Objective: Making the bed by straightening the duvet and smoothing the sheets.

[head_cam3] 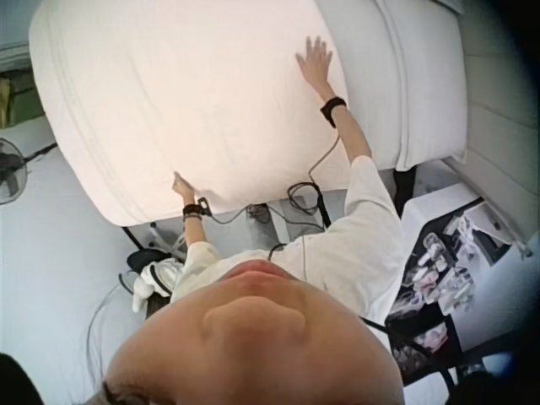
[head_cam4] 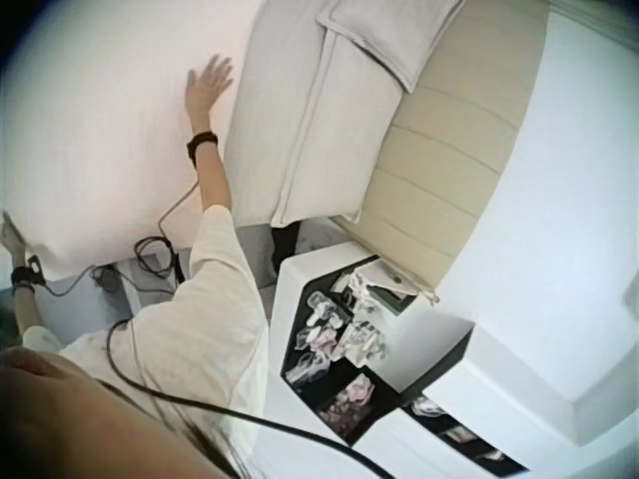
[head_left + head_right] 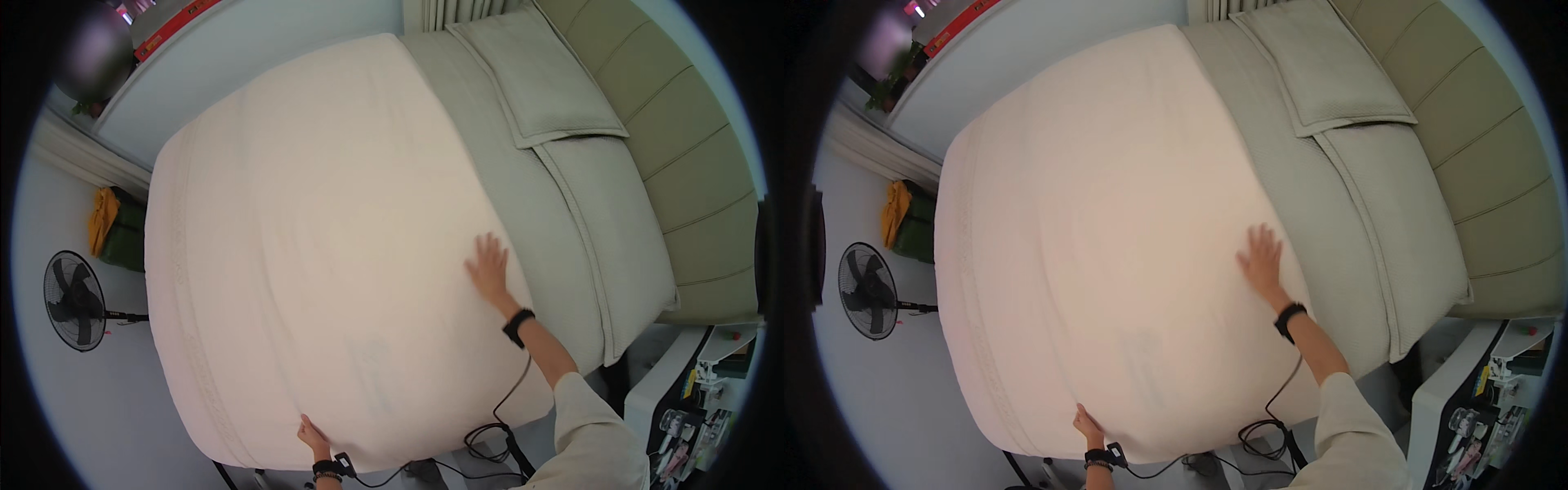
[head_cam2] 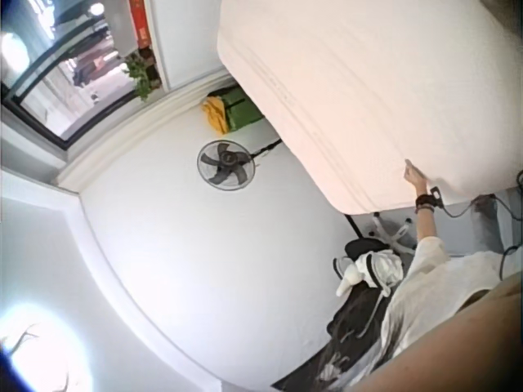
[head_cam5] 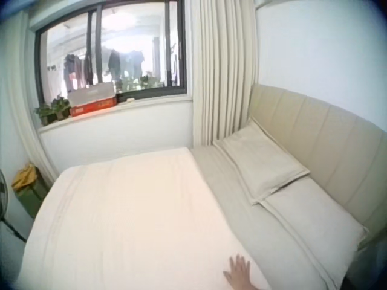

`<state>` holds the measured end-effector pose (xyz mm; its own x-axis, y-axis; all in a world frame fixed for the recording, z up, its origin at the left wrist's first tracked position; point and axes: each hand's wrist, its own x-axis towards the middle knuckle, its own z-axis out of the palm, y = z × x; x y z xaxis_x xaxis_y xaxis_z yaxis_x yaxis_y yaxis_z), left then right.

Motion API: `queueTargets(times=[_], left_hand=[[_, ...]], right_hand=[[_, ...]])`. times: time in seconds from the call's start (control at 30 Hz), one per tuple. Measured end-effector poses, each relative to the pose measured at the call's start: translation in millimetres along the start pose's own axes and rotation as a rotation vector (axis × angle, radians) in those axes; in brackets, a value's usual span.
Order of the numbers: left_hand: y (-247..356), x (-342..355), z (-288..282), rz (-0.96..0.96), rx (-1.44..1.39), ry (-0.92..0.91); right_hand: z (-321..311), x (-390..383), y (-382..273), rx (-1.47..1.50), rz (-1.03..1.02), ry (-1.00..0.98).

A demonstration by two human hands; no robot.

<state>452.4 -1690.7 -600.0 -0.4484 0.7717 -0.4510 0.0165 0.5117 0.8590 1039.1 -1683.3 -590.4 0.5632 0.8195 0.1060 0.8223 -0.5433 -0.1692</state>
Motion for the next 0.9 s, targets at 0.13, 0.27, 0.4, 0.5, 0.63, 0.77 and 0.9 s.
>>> queueTargets(times=[0.13, 0.27, 0.4, 0.5, 0.63, 0.77, 0.9], left_hand=[[-8.5, 37.8, -44.9, -0.329, 0.180, -0.080], [0.5, 24.1, -30.5, -0.382, -0.115, -0.238], [-5.0, 38.7, -16.7, -0.425, -0.249, -0.254], [7.0, 39.9, -25.5, -0.477, -0.234, -0.273], [18.0, 48.6, -12.1, -0.509, -0.152, -0.212], [-33.1, 77.2, -53.3, -0.500, -0.060, -0.122], [-12.0, 71.4, -21.7, -0.574, -0.084, -0.095]], right_hand=[[30.9, 106.6, -42.6, 0.117, 0.342, 0.014], [66.4, 120.8, -154.6, 0.144, -0.024, -0.044], [77.5, 77.9, -295.9, 0.404, -0.501, -0.048], [70.9, -1.6, -371.2, 0.576, -0.955, -0.263], [68.8, -45.7, -374.4, 0.494, -1.580, -0.413], [27.9, 43.6, -302.8, 0.431, -1.303, -0.286], [38.3, 156.4, -113.7, -0.051, -0.465, -0.084]])
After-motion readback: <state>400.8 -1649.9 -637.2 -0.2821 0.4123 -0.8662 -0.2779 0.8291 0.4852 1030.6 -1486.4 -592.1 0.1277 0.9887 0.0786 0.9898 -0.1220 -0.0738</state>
